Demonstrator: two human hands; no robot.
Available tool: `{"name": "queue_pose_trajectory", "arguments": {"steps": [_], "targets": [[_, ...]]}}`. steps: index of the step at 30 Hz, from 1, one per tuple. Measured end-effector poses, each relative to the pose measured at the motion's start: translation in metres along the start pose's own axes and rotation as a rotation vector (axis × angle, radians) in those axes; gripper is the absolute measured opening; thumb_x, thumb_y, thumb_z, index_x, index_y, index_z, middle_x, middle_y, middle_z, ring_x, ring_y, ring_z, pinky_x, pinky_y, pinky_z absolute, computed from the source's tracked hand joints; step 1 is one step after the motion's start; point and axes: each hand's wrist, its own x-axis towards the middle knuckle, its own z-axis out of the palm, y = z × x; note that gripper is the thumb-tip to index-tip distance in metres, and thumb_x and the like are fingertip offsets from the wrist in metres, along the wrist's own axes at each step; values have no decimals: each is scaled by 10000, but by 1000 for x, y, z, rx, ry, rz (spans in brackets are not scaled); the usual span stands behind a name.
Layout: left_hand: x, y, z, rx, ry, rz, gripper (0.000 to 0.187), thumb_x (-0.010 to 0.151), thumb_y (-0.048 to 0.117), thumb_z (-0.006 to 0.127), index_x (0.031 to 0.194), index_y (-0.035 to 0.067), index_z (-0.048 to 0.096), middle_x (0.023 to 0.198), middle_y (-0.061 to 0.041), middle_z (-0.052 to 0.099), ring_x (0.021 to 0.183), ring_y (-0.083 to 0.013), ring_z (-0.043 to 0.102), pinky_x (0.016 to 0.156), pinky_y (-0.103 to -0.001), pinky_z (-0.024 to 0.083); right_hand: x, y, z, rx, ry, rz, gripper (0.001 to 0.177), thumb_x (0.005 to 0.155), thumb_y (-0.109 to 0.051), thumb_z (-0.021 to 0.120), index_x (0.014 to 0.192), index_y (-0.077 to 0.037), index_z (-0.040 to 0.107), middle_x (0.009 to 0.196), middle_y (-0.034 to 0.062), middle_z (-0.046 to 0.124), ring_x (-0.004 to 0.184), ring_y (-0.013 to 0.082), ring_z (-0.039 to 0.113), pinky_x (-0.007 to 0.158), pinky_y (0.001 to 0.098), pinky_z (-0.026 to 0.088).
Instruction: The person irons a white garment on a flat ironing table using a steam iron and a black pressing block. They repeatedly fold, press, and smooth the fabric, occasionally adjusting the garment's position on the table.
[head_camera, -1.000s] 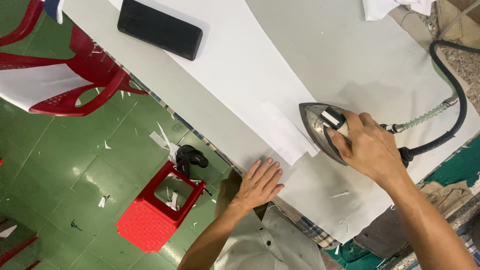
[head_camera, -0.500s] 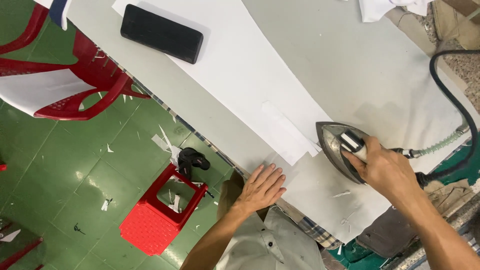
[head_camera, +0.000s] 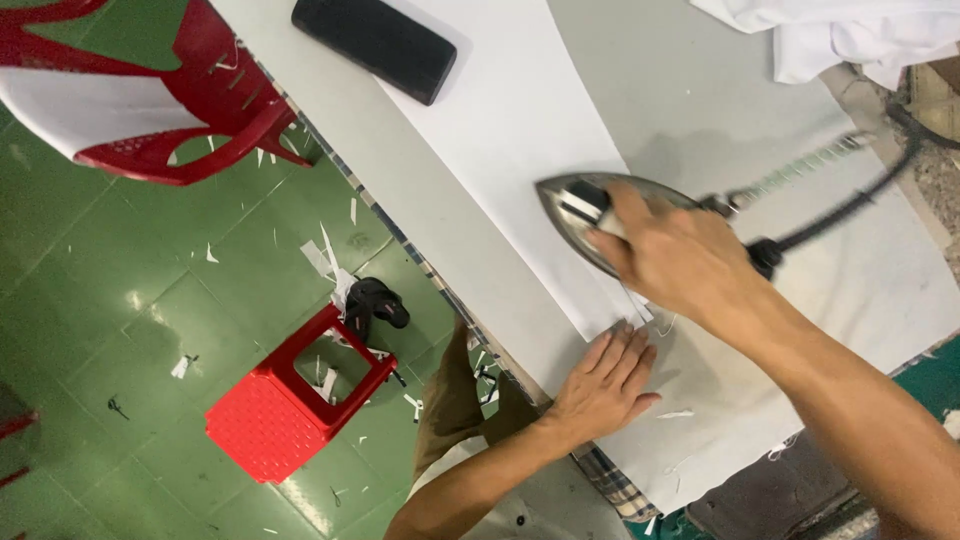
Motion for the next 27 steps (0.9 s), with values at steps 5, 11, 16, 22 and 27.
{"name": "queue_pose_trajectory", "arguments": {"steps": [5, 11, 16, 22, 27], "targets": [[-3, 10, 49, 88, -40, -321, 729, 1041, 529, 348, 1471, -39, 502, 1535, -276, 493, 1476, -379, 426, 1255, -508, 218, 78, -58, 8, 40, -22, -115, 445, 1033, -499, 518, 1150, -72, 563, 825, 236, 718, 808, 455, 748, 728, 542, 596], [-14, 5, 53, 29, -243, -349, 865, 989, 616, 236, 1532, -32, 419, 1601, -254, 423, 1538, -375, 344, 1310, -490, 195, 82, -74, 31, -61, -1, -149, 453, 1073, -507, 465, 993, -71, 559, 691, 192, 689, 679, 379, 755, 600, 461, 619], [-18, 8, 57, 16, -554, -353, 868, 1007, 631, 141, 1576, -1, 317, 1672, -215, 281, 1594, -348, 179, 1330, -467, 95, 53, -73, 31, -9, -4, -143, 420, 1044, -417, 512, 964, -11, 580, 657, 220, 676, 660, 416, 744, 586, 505, 610], [-31, 13, 75, 45, -466, -327, 836, 1006, 620, 182, 1524, 9, 423, 1590, -200, 426, 1549, -350, 299, 1328, -476, 135, 30, -66, 45, -16, -13, -102, 431, 1026, -423, 526, 987, 1, 591, 663, 217, 677, 675, 428, 743, 592, 521, 602], [-41, 19, 80, 36, -245, -255, 736, 1014, 570, 319, 1404, 3, 577, 1454, -213, 577, 1467, -350, 446, 1307, -481, 228, 11, -66, 40, 11, -41, -74, 429, 1020, -413, 531, 1041, 11, 592, 698, 237, 697, 707, 441, 747, 632, 543, 601]]}}
